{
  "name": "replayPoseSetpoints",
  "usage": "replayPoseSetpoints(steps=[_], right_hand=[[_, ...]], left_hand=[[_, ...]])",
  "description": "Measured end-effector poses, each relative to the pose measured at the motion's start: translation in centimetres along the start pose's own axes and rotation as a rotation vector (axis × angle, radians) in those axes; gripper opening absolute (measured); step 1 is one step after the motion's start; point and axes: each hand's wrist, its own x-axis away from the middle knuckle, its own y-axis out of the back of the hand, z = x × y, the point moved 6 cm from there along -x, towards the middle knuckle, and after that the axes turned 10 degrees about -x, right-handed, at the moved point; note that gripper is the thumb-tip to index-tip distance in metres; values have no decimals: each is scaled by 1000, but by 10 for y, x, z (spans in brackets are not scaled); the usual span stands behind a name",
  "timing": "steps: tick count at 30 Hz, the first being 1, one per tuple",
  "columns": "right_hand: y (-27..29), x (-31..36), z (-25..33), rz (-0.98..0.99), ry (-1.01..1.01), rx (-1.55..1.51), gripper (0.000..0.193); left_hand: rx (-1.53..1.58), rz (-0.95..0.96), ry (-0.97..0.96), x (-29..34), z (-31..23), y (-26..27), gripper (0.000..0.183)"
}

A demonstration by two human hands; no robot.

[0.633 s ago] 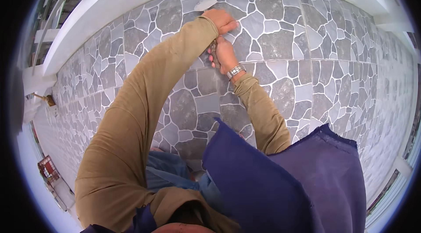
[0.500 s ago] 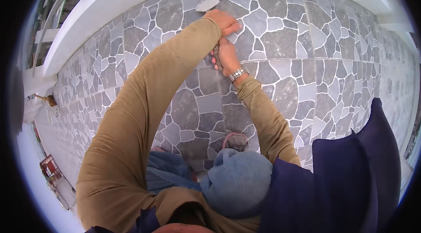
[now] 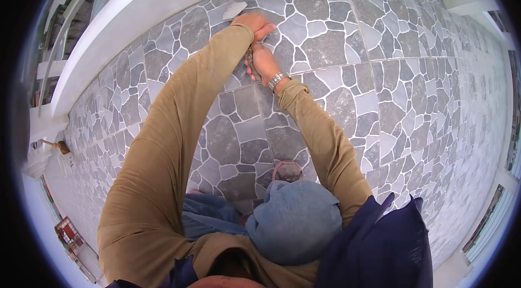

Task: The person applies white cement or grout between floor tiles by hand and with a trowel, then uses a blue sponge to wipe away the excess.

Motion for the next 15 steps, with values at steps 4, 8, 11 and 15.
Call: replayPoseSetpoints(steps=[4, 8, 11, 15], right_hand=[[24, 84, -61, -31, -96, -57, 38], [46, 201, -132, -89, -241, -10, 40], [54, 253, -142, -121, -231, -51, 39], [47, 185, -112, -106, -213, -107, 37]], left_hand=[[-14, 132, -158, 59, -65, -51, 51], [147, 276, -234, 160, -155, -74, 48], [114, 324, -233, 190, -207, -78, 51], [69, 98, -152, 137, -152, -59, 49]])
